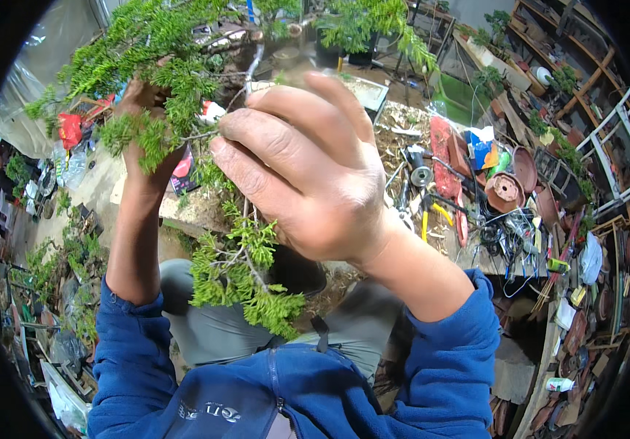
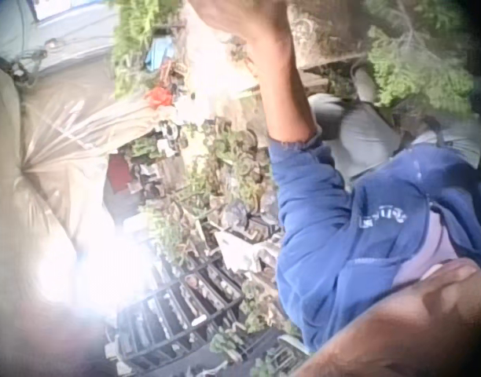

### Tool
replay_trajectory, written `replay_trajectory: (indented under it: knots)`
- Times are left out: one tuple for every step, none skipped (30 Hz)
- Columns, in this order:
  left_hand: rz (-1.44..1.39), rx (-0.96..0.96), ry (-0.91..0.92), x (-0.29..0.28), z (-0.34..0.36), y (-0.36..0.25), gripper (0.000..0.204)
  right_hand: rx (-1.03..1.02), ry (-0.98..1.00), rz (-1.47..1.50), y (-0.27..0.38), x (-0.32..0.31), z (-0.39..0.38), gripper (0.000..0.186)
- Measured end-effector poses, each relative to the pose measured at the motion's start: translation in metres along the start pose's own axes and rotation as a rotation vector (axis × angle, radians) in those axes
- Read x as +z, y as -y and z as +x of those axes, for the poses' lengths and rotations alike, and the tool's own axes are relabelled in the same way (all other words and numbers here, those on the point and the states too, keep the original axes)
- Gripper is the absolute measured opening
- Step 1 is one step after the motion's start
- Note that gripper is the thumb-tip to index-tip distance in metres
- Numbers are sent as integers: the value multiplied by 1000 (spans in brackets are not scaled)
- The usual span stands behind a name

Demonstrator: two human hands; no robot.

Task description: The person trims a small potted evergreen tree using pruning shears. They repeatedly reach into the foliage, cut small branches, and remove the cut pieces by hand. The person rotates the pot to access different sides and continues trimming throughout the clip.

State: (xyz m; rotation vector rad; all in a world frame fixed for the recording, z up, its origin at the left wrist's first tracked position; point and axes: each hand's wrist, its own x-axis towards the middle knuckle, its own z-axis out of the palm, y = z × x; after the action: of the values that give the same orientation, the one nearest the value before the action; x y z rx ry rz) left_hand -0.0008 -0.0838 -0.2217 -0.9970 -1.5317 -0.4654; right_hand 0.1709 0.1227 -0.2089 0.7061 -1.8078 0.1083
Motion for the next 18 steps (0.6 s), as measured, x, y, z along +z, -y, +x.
replay_trajectory:
  knots:
    - [-103,-159,110,-2,0,0,36,-27,15,-4,-1,1,-3,31]
    - [-193,-267,145,-2,1,-1,37,-23,20,-6,-2,0,-5,31]
    - [-283,-375,179,-4,1,-2,37,-27,0,-23,-3,1,-6,31]
    - [-263,-237,69,-2,2,-4,40,-40,-3,-41,-4,0,-8,31]
    - [-250,-270,70,-3,2,-5,41,-35,-4,-45,-4,0,-9,31]
    - [-227,-306,121,-4,2,-8,41,-25,-2,-48,-4,0,-10,31]
    - [-167,-322,142,-5,3,-8,42,-30,19,-60,-4,-1,-10,30]
    - [-221,-326,67,-4,1,-13,40,-21,26,-57,-3,0,-10,30]
    - [-296,-338,32,-5,2,-14,40,-46,10,-54,-3,0,-10,30]
    - [-318,-291,-31,-5,1,-18,40,-45,0,-48,-3,2,-10,29]
    - [-339,-242,-96,-5,2,-20,41,-56,-53,-41,-3,3,-9,28]
    - [-329,-275,-159,-5,1,-27,43,-56,-63,-38,-3,4,-9,28]
    - [-374,-266,-156,-9,1,-31,39,-34,-55,-28,-3,5,-9,28]
    - [-419,-257,-153,-12,2,-36,35,-46,-52,-48,-3,6,-10,28]
    - [-452,-290,-122,-18,3,-42,32,-42,-27,-64,-2,5,-11,29]
    - [-446,-190,-203,-21,9,-44,32,-40,-17,-63,-2,6,-12,29]
    - [-578,-163,-288,-26,16,-46,28,-52,-21,-65,-2,7,-13,29]
    - [-634,-192,-320,-30,24,-47,26,-46,-17,-72,-2,7,-15,29]
